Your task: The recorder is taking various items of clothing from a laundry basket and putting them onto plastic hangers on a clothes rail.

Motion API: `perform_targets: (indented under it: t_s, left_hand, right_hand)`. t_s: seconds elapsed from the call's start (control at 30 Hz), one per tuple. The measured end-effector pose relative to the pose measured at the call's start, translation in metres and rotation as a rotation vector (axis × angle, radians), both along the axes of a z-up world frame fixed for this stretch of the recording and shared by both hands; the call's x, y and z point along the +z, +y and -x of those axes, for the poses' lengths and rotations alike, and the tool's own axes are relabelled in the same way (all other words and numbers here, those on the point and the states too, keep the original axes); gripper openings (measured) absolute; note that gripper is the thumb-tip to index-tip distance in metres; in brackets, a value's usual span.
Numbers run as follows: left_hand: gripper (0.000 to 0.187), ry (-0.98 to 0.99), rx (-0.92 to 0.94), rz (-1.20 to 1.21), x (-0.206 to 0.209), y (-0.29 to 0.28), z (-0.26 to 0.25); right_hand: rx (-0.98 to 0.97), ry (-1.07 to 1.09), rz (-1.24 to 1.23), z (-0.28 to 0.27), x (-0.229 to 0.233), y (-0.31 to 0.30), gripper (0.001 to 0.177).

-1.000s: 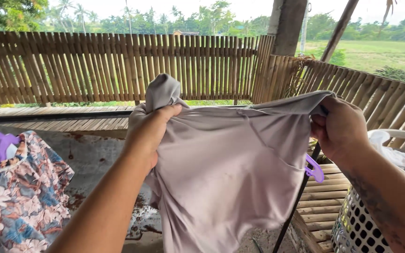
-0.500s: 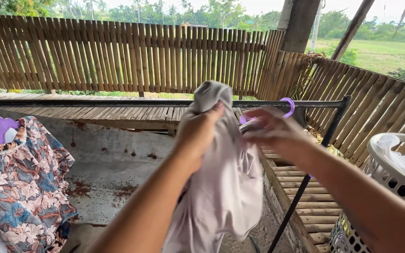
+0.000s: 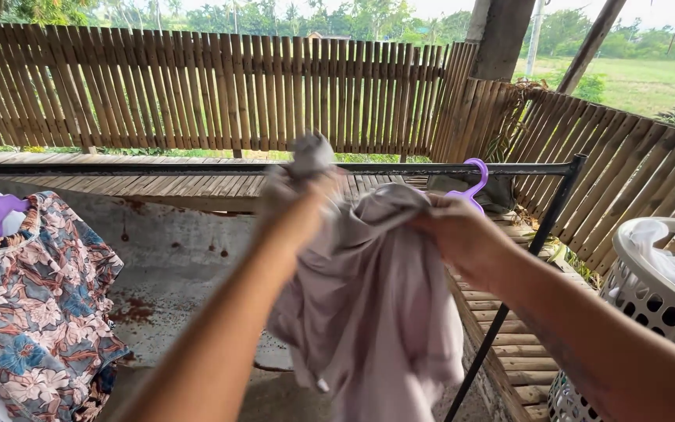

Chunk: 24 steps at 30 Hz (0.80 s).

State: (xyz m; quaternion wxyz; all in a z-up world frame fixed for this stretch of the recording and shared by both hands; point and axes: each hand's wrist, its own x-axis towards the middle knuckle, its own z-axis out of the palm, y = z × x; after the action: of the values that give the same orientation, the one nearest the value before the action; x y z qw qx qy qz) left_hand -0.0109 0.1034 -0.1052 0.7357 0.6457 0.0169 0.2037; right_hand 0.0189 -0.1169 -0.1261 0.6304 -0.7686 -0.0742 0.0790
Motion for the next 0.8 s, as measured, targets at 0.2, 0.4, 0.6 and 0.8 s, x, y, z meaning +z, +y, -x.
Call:
perform_targets:
  t_s: [0.2, 0.4, 0.6, 0.8]
  left_hand:
    - [0.061, 0.066, -0.148, -0.558, -0.021, -0.052, 0.026]
    - [0.045, 0.015, -0.080, -0.424, -0.038, -0.047, 0.009]
    - [0.036, -0.012, -0.109, 0.030, -0.033, -0.046, 0.008]
    - [0.040, 0.009, -0.140, -0.068, -0.045, -0.044, 0.008]
  right_hand:
    - [-0.047, -0.057, -0.215, 0.021, 0.052, 0.024, 0.020]
    - [0.054, -0.300, 0.039, 0.035, 0.034, 0.004, 0.031]
    - [0.085, 0.048, -0.002, 0.020, -0.034, -0.028, 0.027]
    - [-0.105, 0.116, -0.316, 0.015, -0.030, -0.029, 0.017]
